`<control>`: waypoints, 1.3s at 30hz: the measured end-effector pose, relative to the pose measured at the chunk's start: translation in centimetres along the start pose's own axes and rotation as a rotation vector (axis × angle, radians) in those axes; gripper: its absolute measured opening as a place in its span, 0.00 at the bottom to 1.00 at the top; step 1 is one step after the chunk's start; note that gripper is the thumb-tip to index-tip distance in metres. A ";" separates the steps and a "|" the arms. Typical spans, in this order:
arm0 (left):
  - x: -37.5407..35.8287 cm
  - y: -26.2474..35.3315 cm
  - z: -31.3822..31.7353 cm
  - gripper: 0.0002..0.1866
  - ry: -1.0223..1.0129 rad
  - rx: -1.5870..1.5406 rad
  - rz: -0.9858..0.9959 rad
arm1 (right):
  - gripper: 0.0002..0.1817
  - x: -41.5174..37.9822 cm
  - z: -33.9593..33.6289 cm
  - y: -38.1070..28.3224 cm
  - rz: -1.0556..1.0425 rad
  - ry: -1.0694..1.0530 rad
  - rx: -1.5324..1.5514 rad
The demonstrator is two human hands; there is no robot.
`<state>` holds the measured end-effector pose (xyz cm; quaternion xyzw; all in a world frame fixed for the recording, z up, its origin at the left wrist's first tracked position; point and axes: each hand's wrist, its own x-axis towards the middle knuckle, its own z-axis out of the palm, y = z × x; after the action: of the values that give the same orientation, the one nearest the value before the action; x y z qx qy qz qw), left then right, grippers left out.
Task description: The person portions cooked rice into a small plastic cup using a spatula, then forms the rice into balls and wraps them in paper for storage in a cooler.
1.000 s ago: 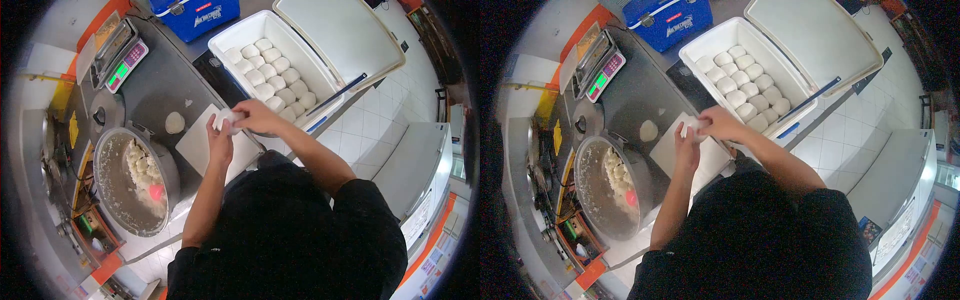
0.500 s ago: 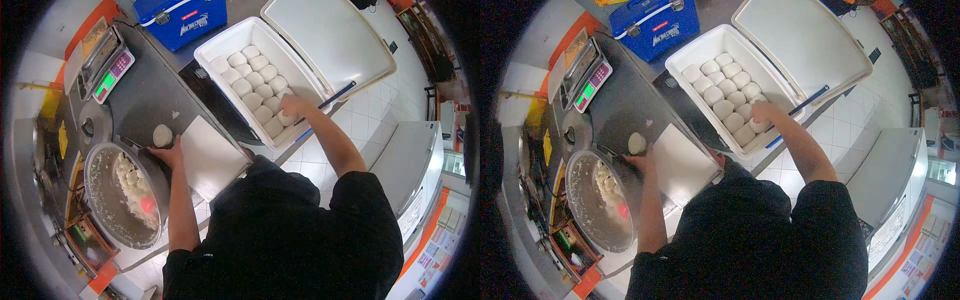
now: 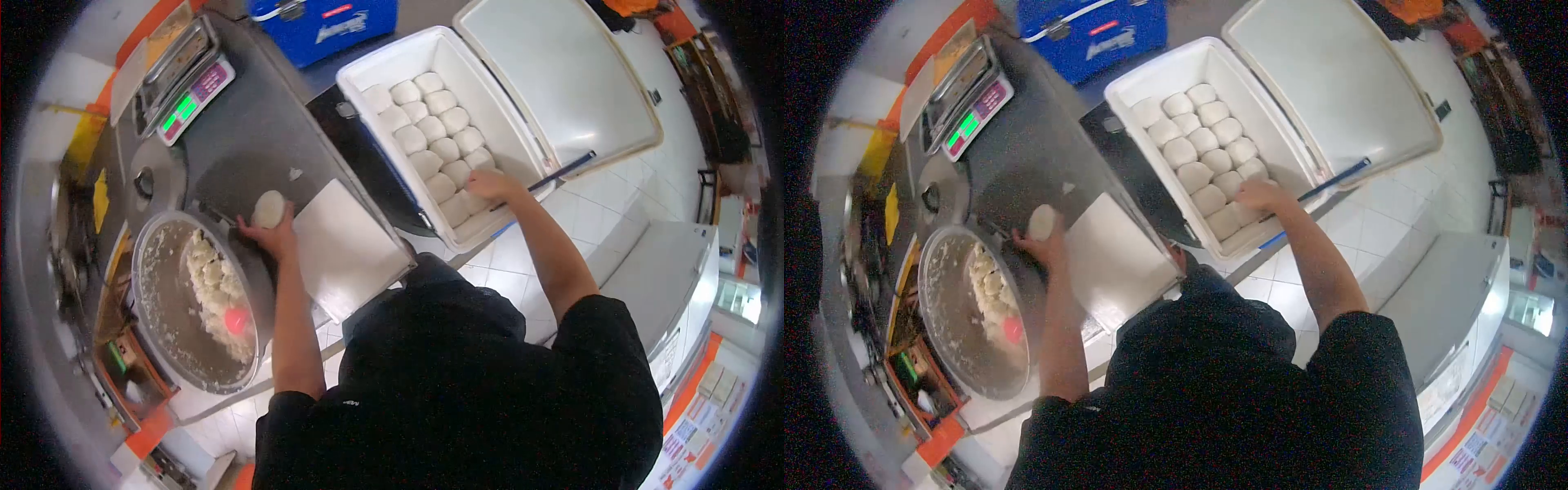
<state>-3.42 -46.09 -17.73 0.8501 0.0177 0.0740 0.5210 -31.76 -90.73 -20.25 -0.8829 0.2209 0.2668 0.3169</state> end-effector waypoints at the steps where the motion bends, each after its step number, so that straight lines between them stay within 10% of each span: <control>1: -1.2 0.2 -1.0 0.69 -0.025 0.040 0.037 | 0.24 0.8 0.4 1.9 -0.150 -0.014 -0.094; 4: -6.8 4.8 -5.3 0.69 -0.280 0.033 -0.010 | 0.29 2.0 0.3 2.4 -0.224 -0.026 -0.132; 6: -8.5 4.1 -7.5 0.58 -0.436 0.168 0.212 | 0.33 -1.9 -2.3 -2.5 0.239 -0.023 0.155; 8: -9.6 4.7 -9.3 0.50 -0.704 0.428 0.196 | 0.36 -0.2 -1.5 -1.0 0.241 -0.043 0.174; 18: -11.1 5.8 -8.7 0.41 -0.698 0.861 0.428 | 0.28 2.1 -4.9 -4.2 -0.064 0.010 -0.496; 25: -9.5 10.1 -17.1 0.51 -0.657 0.264 0.365 | 0.21 -8.9 -9.3 -33.4 -0.463 0.545 0.073; 30: -7.9 10.9 -34.7 0.48 -0.432 -0.370 0.128 | 0.16 -10.5 0.0 -52.9 -0.890 0.265 0.259; 34: -3.2 4.2 -46.1 0.48 -0.014 -0.600 -0.109 | 0.13 -8.7 11.6 -64.0 -0.826 -0.003 -0.558; 39: 0.2 -0.7 -53.0 0.50 0.029 -0.856 -0.164 | 0.14 -1.8 21.7 -62.4 -1.086 0.097 -0.863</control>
<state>-10.86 1.03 5.29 0.5520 0.0599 0.0449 0.8305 -5.43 -31.83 -5.78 -0.9264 -0.3641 0.0945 0.0159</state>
